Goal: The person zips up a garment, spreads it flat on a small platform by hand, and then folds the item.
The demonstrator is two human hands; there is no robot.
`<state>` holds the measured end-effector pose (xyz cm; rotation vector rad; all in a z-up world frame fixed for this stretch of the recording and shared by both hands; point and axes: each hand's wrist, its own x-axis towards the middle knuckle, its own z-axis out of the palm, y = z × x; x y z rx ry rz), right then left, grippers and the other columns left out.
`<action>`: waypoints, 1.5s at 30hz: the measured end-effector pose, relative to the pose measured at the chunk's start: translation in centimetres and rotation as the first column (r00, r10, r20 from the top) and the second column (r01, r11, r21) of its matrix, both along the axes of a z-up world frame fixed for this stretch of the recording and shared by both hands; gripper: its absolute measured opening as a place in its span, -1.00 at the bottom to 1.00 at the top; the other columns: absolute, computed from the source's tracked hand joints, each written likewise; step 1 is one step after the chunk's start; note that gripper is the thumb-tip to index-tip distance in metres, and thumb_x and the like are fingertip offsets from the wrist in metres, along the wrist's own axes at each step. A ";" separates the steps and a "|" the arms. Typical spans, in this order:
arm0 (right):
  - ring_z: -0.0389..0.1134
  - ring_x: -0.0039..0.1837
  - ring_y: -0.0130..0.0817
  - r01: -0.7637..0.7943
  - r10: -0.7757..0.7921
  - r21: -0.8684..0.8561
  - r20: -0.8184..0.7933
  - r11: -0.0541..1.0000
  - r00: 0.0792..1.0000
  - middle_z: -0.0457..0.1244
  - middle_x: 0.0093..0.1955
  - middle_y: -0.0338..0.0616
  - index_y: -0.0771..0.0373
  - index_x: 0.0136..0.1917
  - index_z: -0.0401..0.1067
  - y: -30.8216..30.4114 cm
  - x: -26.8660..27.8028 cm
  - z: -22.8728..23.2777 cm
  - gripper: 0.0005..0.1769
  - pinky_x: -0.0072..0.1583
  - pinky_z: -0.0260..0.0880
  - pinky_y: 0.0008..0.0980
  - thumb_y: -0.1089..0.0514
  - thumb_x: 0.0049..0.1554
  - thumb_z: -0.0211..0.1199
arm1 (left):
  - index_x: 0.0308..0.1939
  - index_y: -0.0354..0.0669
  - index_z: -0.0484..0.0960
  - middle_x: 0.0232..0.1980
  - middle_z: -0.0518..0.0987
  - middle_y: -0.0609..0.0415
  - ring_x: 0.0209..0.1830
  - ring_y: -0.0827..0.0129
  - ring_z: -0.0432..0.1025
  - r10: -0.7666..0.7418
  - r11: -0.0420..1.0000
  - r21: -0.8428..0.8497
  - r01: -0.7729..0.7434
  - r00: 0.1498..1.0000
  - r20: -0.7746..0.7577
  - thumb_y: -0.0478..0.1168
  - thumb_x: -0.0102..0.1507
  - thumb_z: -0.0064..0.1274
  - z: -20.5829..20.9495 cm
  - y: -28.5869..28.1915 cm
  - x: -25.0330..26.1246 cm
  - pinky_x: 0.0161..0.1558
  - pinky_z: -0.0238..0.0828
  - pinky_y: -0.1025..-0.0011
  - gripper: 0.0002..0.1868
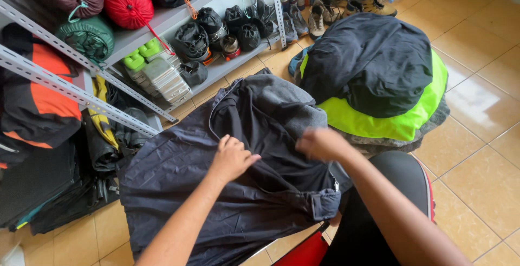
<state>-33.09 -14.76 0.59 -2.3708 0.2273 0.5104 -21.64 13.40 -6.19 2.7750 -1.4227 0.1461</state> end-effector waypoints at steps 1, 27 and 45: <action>0.36 0.11 0.09 0.001 -0.001 -0.003 -0.004 1.000 1.000 0.35 0.01 0.13 0.13 0.08 0.45 -2.1 1.6 -3.1 -0.52 0.17 0.34 0.01 -0.20 0.07 0.05 | -0.42 0.14 0.66 -0.31 0.57 0.14 0.04 0.30 0.34 -0.001 1.000 -0.003 0.001 1.000 -0.004 0.29 0.24 -0.23 0.6 0.3 0.0 0.32 -0.11 0.05 -0.51; 0.26 -0.02 -0.01 -0.414 0.338 -0.059 0.687 0.908 0.643 0.20 -0.02 -0.13 -0.02 0.24 0.37 4.3 0.6 -4.4 -0.37 -0.01 0.31 -0.03 0.07 -0.15 0.29 | 0.42 -0.02 0.09 0.33 0.27 -0.26 0.33 0.01 0.24 0.510 0.569 -0.033 -0.822 0.383 -0.770 0.47 0.01 0.07 7.7 -5.0 0.3 0.27 0.22 0.16 0.09; 0.40 -0.12 -0.20 -0.153 0.102 0.137 0.324 0.979 0.941 0.34 -0.28 -0.30 0.06 0.05 0.45 2.8 2.2 -6.3 -0.49 -0.06 0.37 -0.19 -0.25 -0.06 0.30 | 0.34 -0.27 0.26 0.27 0.34 -0.23 0.29 0.02 0.27 0.499 0.482 0.016 -0.876 0.259 -0.827 0.16 0.12 0.09 -5.5 -3.6 5.4 0.18 0.26 0.09 -0.15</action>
